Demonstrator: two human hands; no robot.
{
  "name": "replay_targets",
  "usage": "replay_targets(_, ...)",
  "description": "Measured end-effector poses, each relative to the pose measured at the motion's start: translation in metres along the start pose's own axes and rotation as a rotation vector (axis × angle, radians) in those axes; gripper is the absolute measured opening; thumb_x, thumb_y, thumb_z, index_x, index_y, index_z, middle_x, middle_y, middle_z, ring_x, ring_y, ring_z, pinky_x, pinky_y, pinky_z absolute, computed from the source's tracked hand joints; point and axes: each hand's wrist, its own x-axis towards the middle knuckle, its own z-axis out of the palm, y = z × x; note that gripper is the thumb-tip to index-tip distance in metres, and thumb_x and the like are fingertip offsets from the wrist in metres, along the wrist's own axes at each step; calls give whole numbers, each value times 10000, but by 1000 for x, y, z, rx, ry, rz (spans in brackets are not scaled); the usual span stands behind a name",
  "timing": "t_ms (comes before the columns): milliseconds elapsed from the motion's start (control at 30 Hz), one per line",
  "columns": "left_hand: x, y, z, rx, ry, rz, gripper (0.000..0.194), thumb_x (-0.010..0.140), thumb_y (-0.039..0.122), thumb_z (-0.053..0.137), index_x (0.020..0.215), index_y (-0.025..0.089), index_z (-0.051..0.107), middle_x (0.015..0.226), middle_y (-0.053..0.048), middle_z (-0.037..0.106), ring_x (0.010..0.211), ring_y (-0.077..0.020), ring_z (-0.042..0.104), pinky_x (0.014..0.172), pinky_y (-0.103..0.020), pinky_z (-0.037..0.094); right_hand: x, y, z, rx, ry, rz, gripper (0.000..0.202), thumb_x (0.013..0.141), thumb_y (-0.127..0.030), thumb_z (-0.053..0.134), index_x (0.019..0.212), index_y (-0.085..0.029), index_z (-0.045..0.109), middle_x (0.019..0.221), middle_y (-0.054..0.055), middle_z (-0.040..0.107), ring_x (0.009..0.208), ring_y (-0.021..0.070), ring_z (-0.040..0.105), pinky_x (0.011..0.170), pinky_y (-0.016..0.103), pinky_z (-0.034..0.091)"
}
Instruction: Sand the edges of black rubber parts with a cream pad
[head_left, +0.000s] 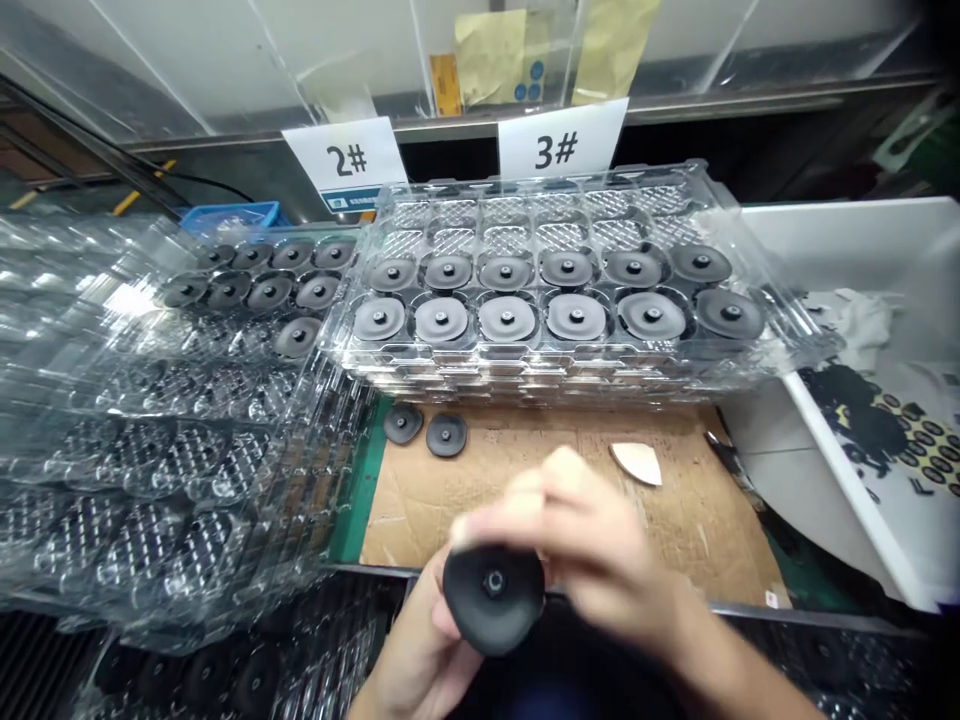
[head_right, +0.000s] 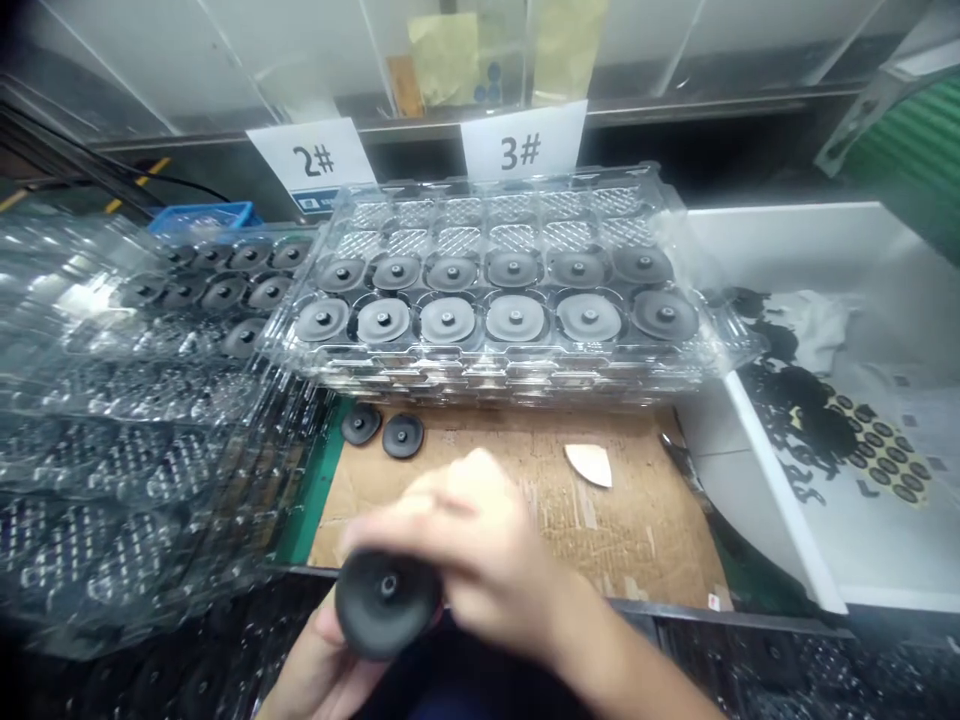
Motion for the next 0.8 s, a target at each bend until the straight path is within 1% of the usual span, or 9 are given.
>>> replay_targets(100, 2, 1, 2, -152, -49, -26, 488, 648, 373, 704, 1117, 292, 597, 1161, -41, 625, 1019, -263, 596, 852, -324, 474, -7, 34, 0, 9, 172, 401, 247, 899, -228, 425, 1060, -253, 610, 961, 21, 628, 874, 148, 559, 748, 265, 420)
replay_targets(167, 1, 2, 2, -208, -68, -47, 506, 638, 401, 698, 1123, 300, 593, 1174, -43, 620, 1050, -276, 580, 878, -334, 461, -17, 57, 8, 10, 105, 529, 240, 879, -259, 454, 1041, -260, 631, 933, 23, 639, 873, 166, 570, 752, 275, 442)
replay_targets(267, 0, 5, -2, -267, -100, -55, 491, 638, 433, 674, 1105, 297, 608, 1150, -41, 633, 1058, -278, 576, 888, -337, 457, -41, 80, 31, 18, -1, 554, 290, 821, -248, 515, 1092, -261, 617, 895, 30, 644, 726, 160, 585, 669, 281, 480)
replay_targets(367, -1, 5, -5, -304, -125, -46, 486, 675, 493, 602, 1116, 289, 601, 1133, -44, 639, 1040, -272, 588, 869, -334, 470, -68, 88, 49, -4, 59, 608, 391, 822, -246, 490, 1212, -220, 514, 1056, 81, 581, 574, 114, 534, 569, 272, 485)
replay_targets(433, -1, 5, -4, -303, -122, -45, 484, 714, 530, 533, 1131, 290, 589, 1118, -43, 641, 992, -261, 615, 820, -321, 494, -80, 86, 51, -31, 143, 645, 382, 854, -255, 436, 1229, -192, 473, 1131, 115, 527, 568, 105, 516, 567, 273, 483)
replay_targets(533, 1, 5, -2, -237, -76, -31, 461, 813, 537, 371, 1199, 330, 516, 1122, -40, 627, 911, -227, 647, 736, -285, 511, -88, 79, 40, -54, 209, 658, 343, 864, -278, 440, 1191, -185, 485, 1101, 110, 545, 644, 125, 542, 617, 274, 490)
replay_targets(633, 2, 3, -1, 46, 10, 114, 572, 825, 507, 398, 1352, 388, 210, 1153, -57, 583, 900, -202, 633, 774, -305, 484, -88, 69, 32, -32, 224, 650, 289, 863, -286, 460, 1121, -184, 541, 1018, 86, 603, 770, 159, 583, 684, 280, 499)
replay_targets(733, 4, 1, -2, 638, 127, 374, 950, 754, 306, 621, 1347, 403, -114, 1223, -56, 494, 1106, -207, 505, 969, -367, 357, -88, 58, 36, -2, 262, 656, 278, 863, -273, 463, 1109, -178, 550, 950, 74, 624, 803, 166, 599, 658, 255, 507)
replay_targets(800, 3, -1, -3, 1011, 159, 497, 1060, 735, 142, 635, 1307, 428, -212, 1250, -47, 450, 1187, -204, 420, 1016, -413, 294, -89, 51, 41, 6, 261, 637, 281, 862, -248, 466, 1128, -183, 533, 934, 66, 624, 787, 156, 603, 645, 236, 509)
